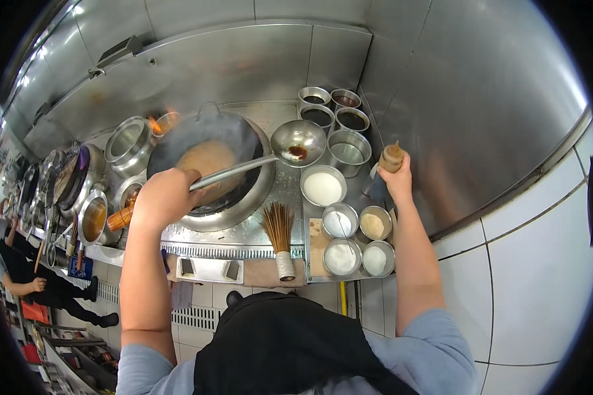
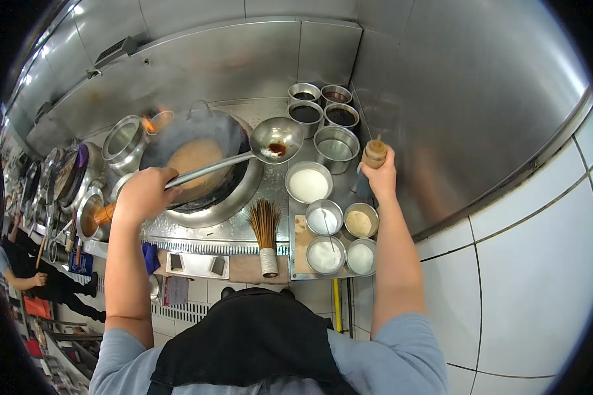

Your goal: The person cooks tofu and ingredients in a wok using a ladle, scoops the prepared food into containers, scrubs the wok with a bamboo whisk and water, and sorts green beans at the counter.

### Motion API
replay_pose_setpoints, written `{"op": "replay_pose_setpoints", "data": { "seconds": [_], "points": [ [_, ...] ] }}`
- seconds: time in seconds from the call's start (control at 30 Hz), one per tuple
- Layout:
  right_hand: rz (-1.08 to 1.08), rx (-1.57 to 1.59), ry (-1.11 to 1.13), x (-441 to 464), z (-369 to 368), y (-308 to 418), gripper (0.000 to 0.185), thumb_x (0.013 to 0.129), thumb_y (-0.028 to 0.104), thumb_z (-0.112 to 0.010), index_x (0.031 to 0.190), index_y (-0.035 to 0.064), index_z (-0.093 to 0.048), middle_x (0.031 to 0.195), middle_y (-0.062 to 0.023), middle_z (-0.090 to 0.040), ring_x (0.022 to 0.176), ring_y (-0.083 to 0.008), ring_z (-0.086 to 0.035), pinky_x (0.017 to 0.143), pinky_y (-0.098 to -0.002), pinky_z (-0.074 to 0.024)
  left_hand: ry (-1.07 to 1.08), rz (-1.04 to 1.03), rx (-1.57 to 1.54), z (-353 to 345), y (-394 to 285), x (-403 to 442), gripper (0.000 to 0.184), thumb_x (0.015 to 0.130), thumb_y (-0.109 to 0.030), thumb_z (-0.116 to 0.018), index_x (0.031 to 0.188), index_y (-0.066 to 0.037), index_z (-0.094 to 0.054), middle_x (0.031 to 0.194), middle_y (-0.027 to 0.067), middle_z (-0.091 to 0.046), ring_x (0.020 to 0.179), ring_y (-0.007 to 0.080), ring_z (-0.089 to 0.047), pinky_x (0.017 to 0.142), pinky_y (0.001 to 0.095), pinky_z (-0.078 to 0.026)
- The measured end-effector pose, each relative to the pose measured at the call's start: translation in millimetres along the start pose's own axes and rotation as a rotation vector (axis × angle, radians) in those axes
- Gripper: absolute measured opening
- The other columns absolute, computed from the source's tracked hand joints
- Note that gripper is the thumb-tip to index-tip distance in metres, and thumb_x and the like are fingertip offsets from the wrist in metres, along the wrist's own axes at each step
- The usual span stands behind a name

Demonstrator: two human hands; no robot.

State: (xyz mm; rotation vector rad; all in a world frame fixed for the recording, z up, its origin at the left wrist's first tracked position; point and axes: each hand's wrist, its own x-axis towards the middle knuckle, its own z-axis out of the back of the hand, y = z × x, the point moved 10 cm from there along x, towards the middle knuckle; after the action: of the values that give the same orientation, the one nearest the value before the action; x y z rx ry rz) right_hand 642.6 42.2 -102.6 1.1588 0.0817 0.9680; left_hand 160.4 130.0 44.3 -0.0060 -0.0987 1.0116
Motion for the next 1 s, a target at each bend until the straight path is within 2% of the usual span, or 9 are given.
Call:
{"op": "replay_pose_setpoints", "data": {
  "seconds": [0.3, 0.4, 0.43, 0.5, 0.53, 0.6, 0.8, 0.87, 1.0],
  "points": [
    [-0.341, -0.059, -0.02, -7.0, -0.6, -84.8, 0.049, 0.062, 0.019, -0.078, 0.102, 0.0052, -0.054, 0.098, -0.0136, -0.063, 0.093, -0.0248, -0.062, 0.084, -0.0358, -0.0481, 0.019, 0.034, -0.023, -9.0, 14.0, -14.4, 0.022, 0.079, -0.022, -0.067, 0.092, -0.005, -0.067, 0.084, 0.0182, -0.065, 0.083, 0.0355, -0.063, 0.074, 0.0453, -0.049],
    [0.05, -0.503, -0.073, 26.2, 11.5, 3.5, 0.039, 0.066, 0.015, -0.076, 0.098, 0.0011, -0.058, 0.097, -0.0127, -0.065, 0.09, -0.0294, -0.064, 0.078, -0.0396, -0.0507, 0.009, 0.025, -0.048, -16.1, 20.5, -18.2, 0.021, 0.078, -0.021, -0.066, 0.091, -0.005, -0.067, 0.083, 0.0179, -0.065, 0.083, 0.0352, -0.063, 0.074, 0.0451, -0.049],
    [0.044, -0.5, -0.068, 36.7, 6.4, 12.9, 0.039, 0.066, 0.015, -0.076, 0.098, 0.0011, -0.058, 0.097, -0.0127, -0.065, 0.09, -0.0294, -0.064, 0.078, -0.0396, -0.0507, 0.016, 0.026, -0.043, -16.2, 19.7, -19.6, 0.021, 0.078, -0.021, -0.066, 0.091, -0.005, -0.067, 0.083, 0.0179, -0.065, 0.083, 0.0352, -0.063, 0.074, 0.0451, -0.049],
    [0.056, -0.94, 0.352, 54.2, -42.5, 10.4, 0.036, 0.07, 0.015, -0.074, 0.102, 0.0019, -0.063, 0.103, -0.0122, -0.067, 0.096, -0.031, -0.065, 0.079, -0.0409, -0.0525, 0.043, 0.032, -0.019, -14.7, 15.9, -20.2, 0.02, 0.079, -0.021, -0.066, 0.091, -0.005, -0.067, 0.083, 0.0175, -0.066, 0.082, 0.0351, -0.064, 0.074, 0.0451, -0.05],
    [0.068, -0.931, 0.356, 59.9, -48.3, 12.7, 0.036, 0.07, 0.015, -0.074, 0.102, 0.0019, -0.063, 0.103, -0.0122, -0.067, 0.096, -0.031, -0.065, 0.079, -0.0409, -0.0525, 0.04, 0.046, -0.014, -13.2, 15.0, -21.5, 0.02, 0.079, -0.021, -0.066, 0.091, -0.005, -0.067, 0.083, 0.0175, -0.066, 0.082, 0.0351, -0.064, 0.074, 0.0451, -0.05],
    [-0.014, -1.292, 0.821, 54.5, -80.0, -23.2, 0.032, 0.073, 0.017, -0.072, 0.103, 0.006, -0.069, 0.108, -0.0127, -0.067, 0.102, -0.0287, -0.065, 0.081, -0.0403, -0.0535, 0.084, 0.056, 0.009, -15.5, 14.6, -27.3, 0.022, 0.079, -0.022, -0.065, 0.094, -0.006, -0.068, 0.083, 0.0173, -0.067, 0.082, 0.0349, -0.064, 0.074, 0.045, -0.05],
    [0.052, -1.321, 0.888, 53.4, -116.4, -61.5, 0.031, 0.068, 0.013, -0.073, 0.099, 0.0052, -0.071, 0.108, -0.0134, -0.068, 0.1, -0.0279, -0.066, 0.082, -0.0381, -0.0541, 0.166, 0.05, 0.008, -44.1, 19.5, -42.1, 0.021, 0.082, -0.023, -0.062, 0.091, -0.004, -0.066, 0.081, 0.0168, -0.067, 0.08, 0.0346, -0.065, 0.073, 0.0453, -0.052],
    [0.07, -1.297, 0.862, 60.6, -116.1, -61.6, 0.042, 0.059, 0.021, -0.083, 0.095, 0.0032, -0.071, 0.104, -0.0154, -0.068, 0.097, -0.0291, -0.066, 0.082, -0.0388, -0.0536, 0.233, 0.116, 0.012, -60.6, 29.5, -48.6, 0.023, 0.083, -0.027, -0.062, 0.094, -0.007, -0.065, 0.084, 0.0162, -0.067, 0.082, 0.0351, -0.065, 0.074, 0.0457, -0.051],
    [0.196, -1.316, 0.833, 82.7, -93.8, 11.8, 0.045, 0.055, 0.026, -0.081, 0.093, 0.0056, -0.071, 0.102, -0.016, -0.068, 0.095, -0.0301, -0.066, 0.081, -0.0392, -0.0536, 0.229, 0.11, -0.006, -68.3, 40.0, -58.5, 0.022, 0.083, -0.027, -0.061, 0.093, -0.007, -0.065, 0.082, 0.0153, -0.066, 0.08, 0.0349, -0.065, 0.073, 0.0456, -0.051]
  ]
}}
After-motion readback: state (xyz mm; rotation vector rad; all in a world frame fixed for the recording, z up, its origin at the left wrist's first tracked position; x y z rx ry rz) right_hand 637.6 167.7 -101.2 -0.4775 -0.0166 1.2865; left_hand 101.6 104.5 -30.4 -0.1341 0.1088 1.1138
